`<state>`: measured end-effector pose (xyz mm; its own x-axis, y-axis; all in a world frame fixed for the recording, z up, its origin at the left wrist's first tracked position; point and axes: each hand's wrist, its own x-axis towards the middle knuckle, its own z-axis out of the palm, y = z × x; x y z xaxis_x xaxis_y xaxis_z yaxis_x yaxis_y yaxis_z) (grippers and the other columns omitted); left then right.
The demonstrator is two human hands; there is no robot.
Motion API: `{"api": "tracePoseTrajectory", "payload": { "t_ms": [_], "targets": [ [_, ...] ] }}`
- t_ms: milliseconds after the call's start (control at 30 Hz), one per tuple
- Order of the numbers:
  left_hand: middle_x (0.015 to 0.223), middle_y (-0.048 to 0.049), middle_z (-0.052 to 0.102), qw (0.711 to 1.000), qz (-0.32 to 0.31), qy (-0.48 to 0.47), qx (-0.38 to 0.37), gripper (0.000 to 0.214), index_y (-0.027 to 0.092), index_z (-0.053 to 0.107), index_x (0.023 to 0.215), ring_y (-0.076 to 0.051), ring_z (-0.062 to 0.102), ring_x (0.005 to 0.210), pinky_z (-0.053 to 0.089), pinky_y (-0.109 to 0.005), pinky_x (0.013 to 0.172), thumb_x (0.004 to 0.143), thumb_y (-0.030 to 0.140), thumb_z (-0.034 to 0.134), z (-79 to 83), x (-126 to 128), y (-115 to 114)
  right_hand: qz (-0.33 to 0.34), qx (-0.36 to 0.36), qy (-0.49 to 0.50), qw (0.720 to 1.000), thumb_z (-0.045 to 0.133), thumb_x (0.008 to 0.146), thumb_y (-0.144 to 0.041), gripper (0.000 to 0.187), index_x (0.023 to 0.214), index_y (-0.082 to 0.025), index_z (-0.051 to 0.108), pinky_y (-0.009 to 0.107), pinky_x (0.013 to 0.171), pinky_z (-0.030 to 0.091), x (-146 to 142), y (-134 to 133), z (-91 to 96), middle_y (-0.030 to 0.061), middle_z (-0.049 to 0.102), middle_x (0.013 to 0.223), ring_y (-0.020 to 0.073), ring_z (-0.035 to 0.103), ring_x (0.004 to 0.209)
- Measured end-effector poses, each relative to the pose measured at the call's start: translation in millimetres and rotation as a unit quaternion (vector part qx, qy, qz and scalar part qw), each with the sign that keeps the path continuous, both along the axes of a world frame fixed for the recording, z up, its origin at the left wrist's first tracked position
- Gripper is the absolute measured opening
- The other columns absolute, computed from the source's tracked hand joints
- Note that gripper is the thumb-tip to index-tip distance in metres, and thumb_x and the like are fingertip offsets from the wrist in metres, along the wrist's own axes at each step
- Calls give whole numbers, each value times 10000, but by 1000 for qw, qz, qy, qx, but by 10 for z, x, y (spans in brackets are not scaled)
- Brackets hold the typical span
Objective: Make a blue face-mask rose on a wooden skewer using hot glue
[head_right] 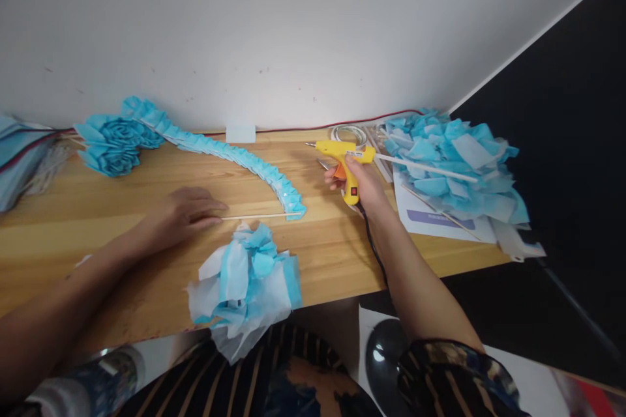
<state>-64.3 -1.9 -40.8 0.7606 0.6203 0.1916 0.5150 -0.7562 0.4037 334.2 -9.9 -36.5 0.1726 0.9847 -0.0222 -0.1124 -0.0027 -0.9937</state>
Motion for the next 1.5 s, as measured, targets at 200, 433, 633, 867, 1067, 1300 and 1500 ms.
{"api": "tracePoseTrajectory", "payload": {
  "t_ms": [200,433,633,867,1067,1300,1500],
  "targets": [
    [942,-91,728,1000,-13,-4,17,346,167,768,1063,-218,666,868,476,-325,776,1067,374,491,16,2,-3,10,38,-17,999,748,797,-646,451,928,-218,698,306,518,567,-54,-39,54,41,741,689,211,725,631],
    [1000,-79,726,1000,10,10,-7,349,191,745,1141,-211,661,910,472,-319,809,1055,425,499,-6,-17,-8,15,49,-9,999,814,764,-568,441,1007,-224,687,314,675,628,-95,-62,70,29,782,828,217,771,844],
    [930,-58,695,1000,24,10,-17,288,189,706,948,-209,628,852,443,-325,774,1014,430,564,10,-2,-23,37,19,-24,999,805,729,-661,564,1049,-213,682,325,621,630,-92,-85,134,44,780,832,228,769,797],
    [864,-50,661,1000,16,9,-19,340,188,657,837,-205,596,808,417,-332,757,1047,397,492,30,34,-33,27,21,-51,998,759,764,-688,571,1068,-214,667,290,603,609,-93,-87,132,44,767,834,211,758,800],
    [857,-53,651,999,37,23,-9,287,165,630,884,-198,582,793,418,-315,744,1041,366,499,56,20,-50,32,31,-48,998,783,746,-660,518,1015,-229,684,291,599,606,-96,-119,166,25,766,815,200,739,772],
    [1034,-90,716,996,41,64,-37,317,147,688,1042,-204,622,923,446,-322,841,1077,333,433,106,54,-89,80,50,-86,992,798,764,-597,450,987,-215,720,370,675,638,-121,-196,239,49,755,782,238,745,798],
    [1041,-92,726,996,35,63,-47,317,156,721,1059,-204,632,939,454,-322,862,1066,321,451,128,59,-93,78,29,-83,993,793,771,-606,453,989,-216,714,363,671,632,-128,-179,194,50,724,750,244,744,821]
  ]
}}
